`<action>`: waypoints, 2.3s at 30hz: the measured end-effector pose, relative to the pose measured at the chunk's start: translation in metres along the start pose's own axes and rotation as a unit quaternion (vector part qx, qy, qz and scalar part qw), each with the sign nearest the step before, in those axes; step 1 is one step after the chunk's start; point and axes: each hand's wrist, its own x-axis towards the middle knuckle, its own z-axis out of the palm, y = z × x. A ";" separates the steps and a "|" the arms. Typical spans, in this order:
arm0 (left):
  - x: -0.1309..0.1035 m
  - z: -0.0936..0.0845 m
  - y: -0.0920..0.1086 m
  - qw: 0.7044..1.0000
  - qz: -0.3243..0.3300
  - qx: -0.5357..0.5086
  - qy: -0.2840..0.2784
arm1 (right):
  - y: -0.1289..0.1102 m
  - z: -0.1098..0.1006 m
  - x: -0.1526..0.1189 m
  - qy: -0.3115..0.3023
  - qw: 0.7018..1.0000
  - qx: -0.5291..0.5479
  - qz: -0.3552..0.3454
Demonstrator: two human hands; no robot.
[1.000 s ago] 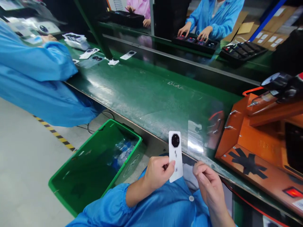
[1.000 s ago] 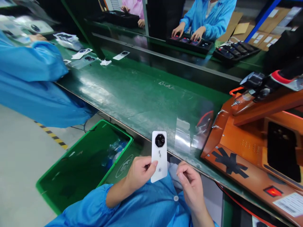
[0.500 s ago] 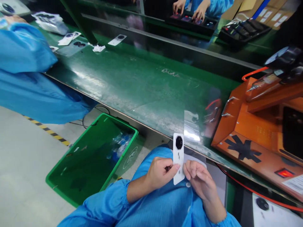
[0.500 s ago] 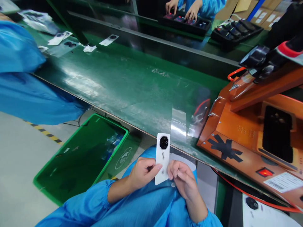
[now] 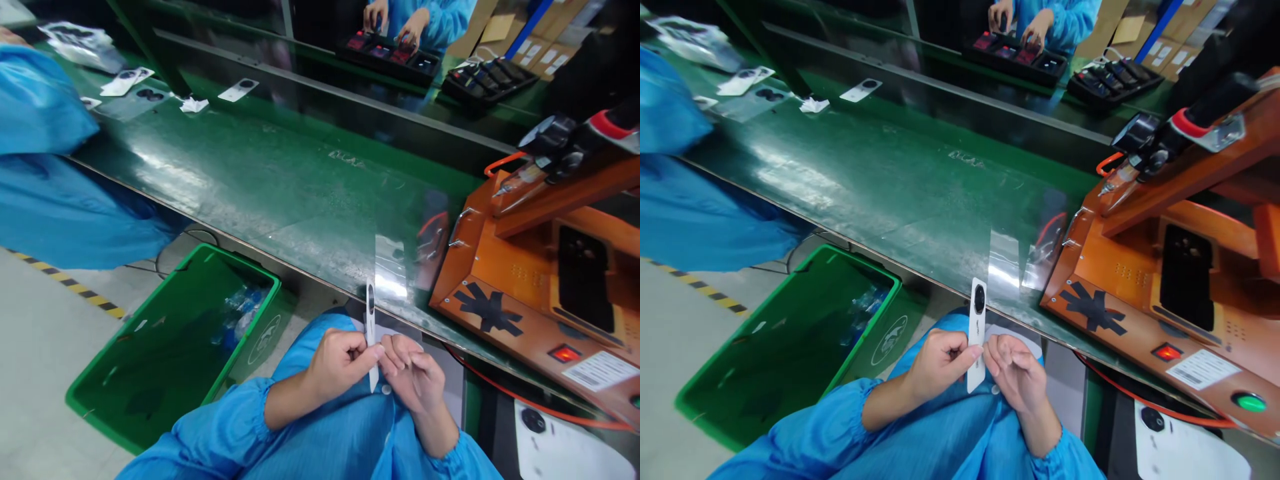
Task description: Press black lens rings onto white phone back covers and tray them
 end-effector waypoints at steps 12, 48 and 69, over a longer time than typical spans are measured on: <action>0.000 -0.012 -0.016 0.998 -0.047 -0.031 -0.006 | -0.002 -0.009 0.000 -0.023 0.990 -0.128 -0.047; 0.020 -0.026 -0.030 0.965 -0.177 -0.191 0.004 | -0.004 -0.024 -0.019 -0.062 0.878 -0.472 -0.055; 0.020 -0.028 -0.034 0.978 -0.160 -0.120 0.060 | -0.004 -0.018 -0.019 -0.071 0.896 -0.436 -0.044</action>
